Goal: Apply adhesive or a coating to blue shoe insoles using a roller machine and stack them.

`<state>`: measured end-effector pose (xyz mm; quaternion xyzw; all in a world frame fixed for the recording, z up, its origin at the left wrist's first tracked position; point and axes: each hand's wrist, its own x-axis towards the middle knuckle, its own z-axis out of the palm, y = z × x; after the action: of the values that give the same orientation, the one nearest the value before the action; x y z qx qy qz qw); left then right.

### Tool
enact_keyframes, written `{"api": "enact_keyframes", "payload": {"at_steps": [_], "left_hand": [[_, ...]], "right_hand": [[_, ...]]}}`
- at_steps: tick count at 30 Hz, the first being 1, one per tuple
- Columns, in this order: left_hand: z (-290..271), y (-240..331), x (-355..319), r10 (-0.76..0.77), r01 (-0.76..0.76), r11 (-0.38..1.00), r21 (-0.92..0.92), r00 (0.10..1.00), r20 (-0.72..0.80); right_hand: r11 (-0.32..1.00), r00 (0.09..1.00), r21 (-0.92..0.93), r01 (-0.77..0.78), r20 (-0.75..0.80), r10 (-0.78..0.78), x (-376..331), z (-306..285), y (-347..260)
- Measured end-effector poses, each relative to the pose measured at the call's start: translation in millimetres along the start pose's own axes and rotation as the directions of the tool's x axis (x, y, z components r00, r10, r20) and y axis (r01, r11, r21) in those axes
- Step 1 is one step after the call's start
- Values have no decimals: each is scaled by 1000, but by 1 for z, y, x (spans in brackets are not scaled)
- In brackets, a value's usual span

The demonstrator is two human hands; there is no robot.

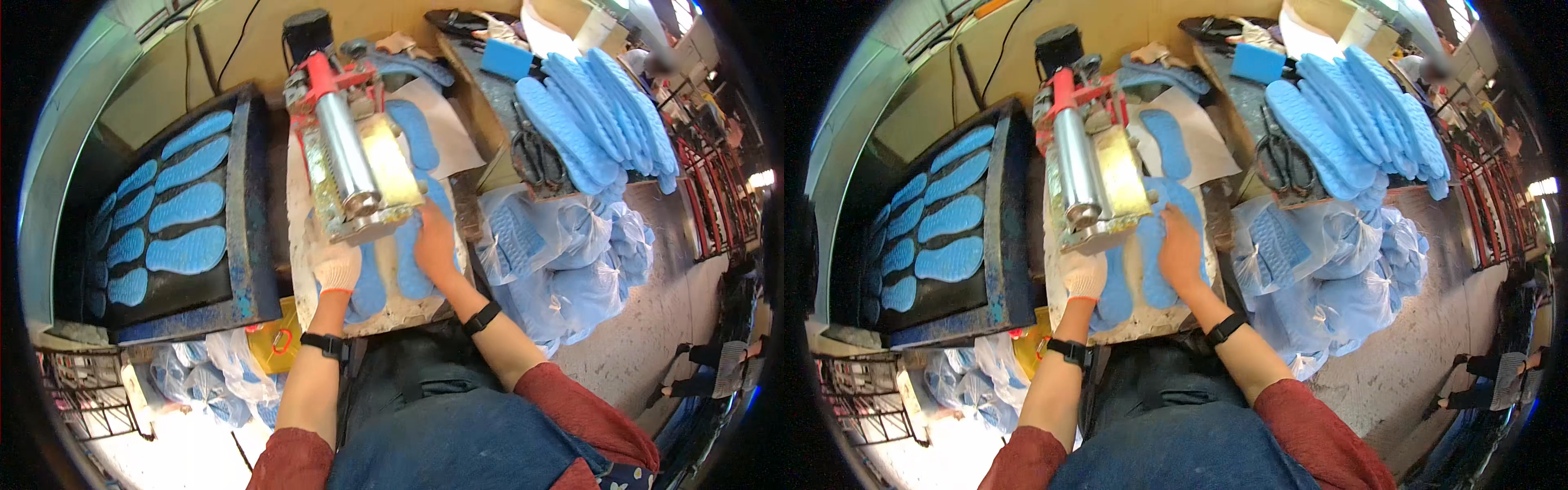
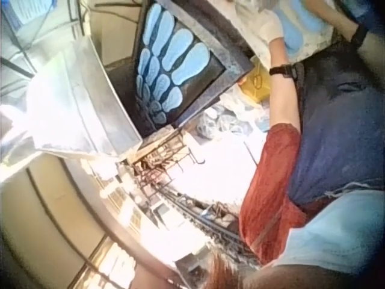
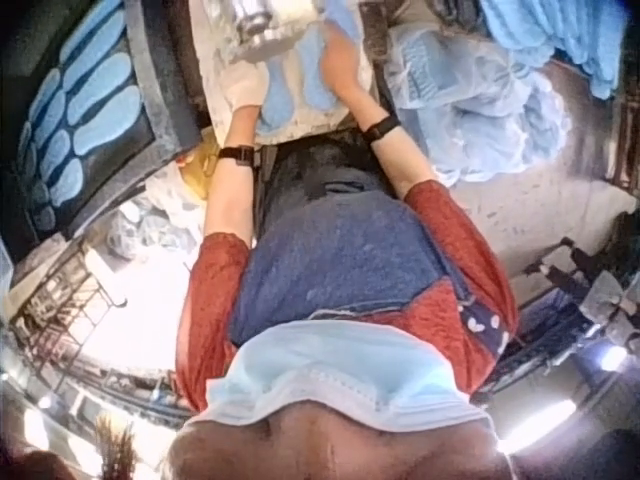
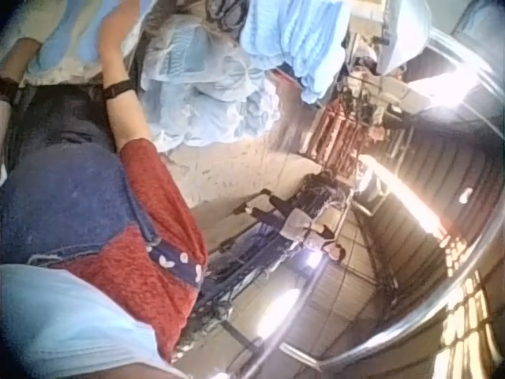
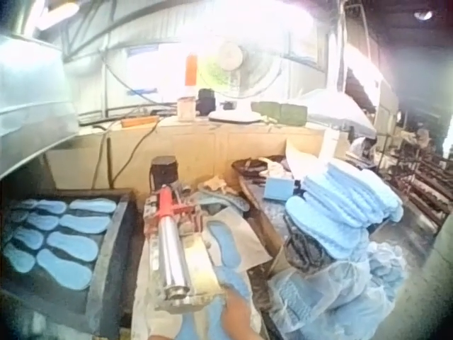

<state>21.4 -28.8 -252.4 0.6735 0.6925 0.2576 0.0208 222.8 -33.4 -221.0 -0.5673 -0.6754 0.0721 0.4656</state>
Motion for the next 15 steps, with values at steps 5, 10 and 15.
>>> {"api": "enact_keyframes", "payload": {"at_steps": [5, 10, 15], "left_hand": [[-1, 4, 1, 95, -93, 986, 141, 995, -10], [-16, 12, 6, 193, -177, 974, 145, 975, -106], [-72, 78, 10, -33, 34, 999, 2, 990, 134]], "right_hand": [[999, 998, 4, 44, -56, -43, 0, 3, 6], [1000, 999, 20, 7, -45, -6, 3, 2, 3], [987, 996, -129, -91, -15, 90, -10, -3, 14]]}}
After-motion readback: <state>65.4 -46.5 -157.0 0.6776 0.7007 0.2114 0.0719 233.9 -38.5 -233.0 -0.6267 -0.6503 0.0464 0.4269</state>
